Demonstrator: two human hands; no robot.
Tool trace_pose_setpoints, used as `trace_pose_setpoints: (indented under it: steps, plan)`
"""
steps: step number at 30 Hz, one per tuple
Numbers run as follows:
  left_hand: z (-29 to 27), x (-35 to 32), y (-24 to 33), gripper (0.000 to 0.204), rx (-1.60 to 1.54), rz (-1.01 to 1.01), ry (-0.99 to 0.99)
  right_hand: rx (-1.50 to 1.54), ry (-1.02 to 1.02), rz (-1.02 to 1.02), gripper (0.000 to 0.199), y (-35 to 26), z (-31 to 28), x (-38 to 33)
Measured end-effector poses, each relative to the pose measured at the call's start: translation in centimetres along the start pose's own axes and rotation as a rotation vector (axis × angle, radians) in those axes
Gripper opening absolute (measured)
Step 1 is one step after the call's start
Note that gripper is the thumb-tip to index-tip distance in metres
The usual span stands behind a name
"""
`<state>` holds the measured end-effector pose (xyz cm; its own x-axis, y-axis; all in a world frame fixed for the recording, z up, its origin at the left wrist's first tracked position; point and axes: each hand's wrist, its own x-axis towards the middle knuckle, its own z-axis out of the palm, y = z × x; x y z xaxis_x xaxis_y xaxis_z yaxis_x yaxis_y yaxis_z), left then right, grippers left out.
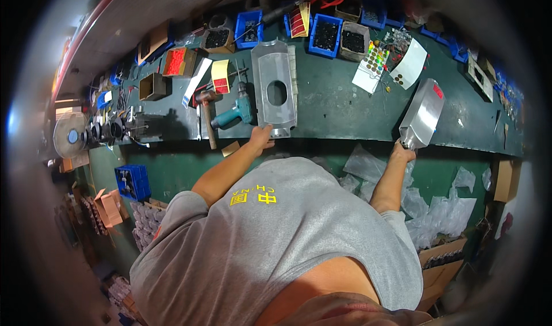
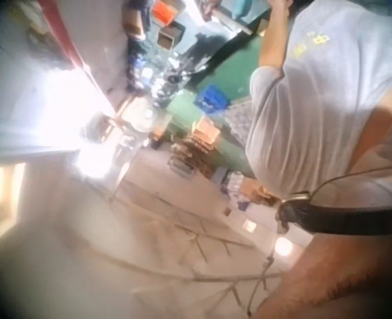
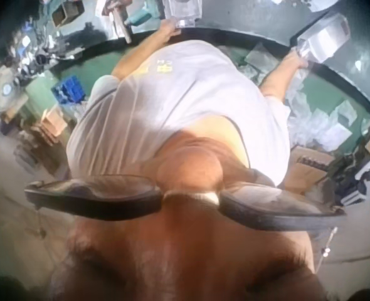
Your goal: The person unpacks a silver metal casing, applies stickers, and uses a power drill to fasten components. They then attach a motor and connect wiring to complete the assembly.
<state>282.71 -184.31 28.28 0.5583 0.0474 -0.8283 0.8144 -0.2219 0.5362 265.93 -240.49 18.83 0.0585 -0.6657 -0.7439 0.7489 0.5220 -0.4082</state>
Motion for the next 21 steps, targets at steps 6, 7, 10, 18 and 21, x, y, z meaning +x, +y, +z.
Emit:
trace_pose_setpoints:
  steps: [6,7,10,18,21]
  plan:
    - [1.5,-1.5,-0.1,0.037,-0.179,0.1,0.107,-0.487,0.134,0.055,0.057,0.1,0.7,-2.4]
    - [1.8,-1.5,-0.1,0.036,-0.198,0.115,0.11,-0.587,0.194,0.067,0.058,-0.2,0.7,-3.1]
    - [2.4,-1.0,-0.2,0.036,-0.162,0.139,0.134,-0.646,0.196,0.142,0.067,-0.4,0.3,-3.5]
    - [1.6,0.9,-2.5,0.042,-0.144,0.152,0.076,-0.941,0.368,0.041,0.064,0.6,-5.0,-1.2]
    - [1.3,0.0,-1.8,0.048,-0.131,0.078,0.108,-1.0,0.177,-0.024,0.058,2.7,-7.6,-4.1]
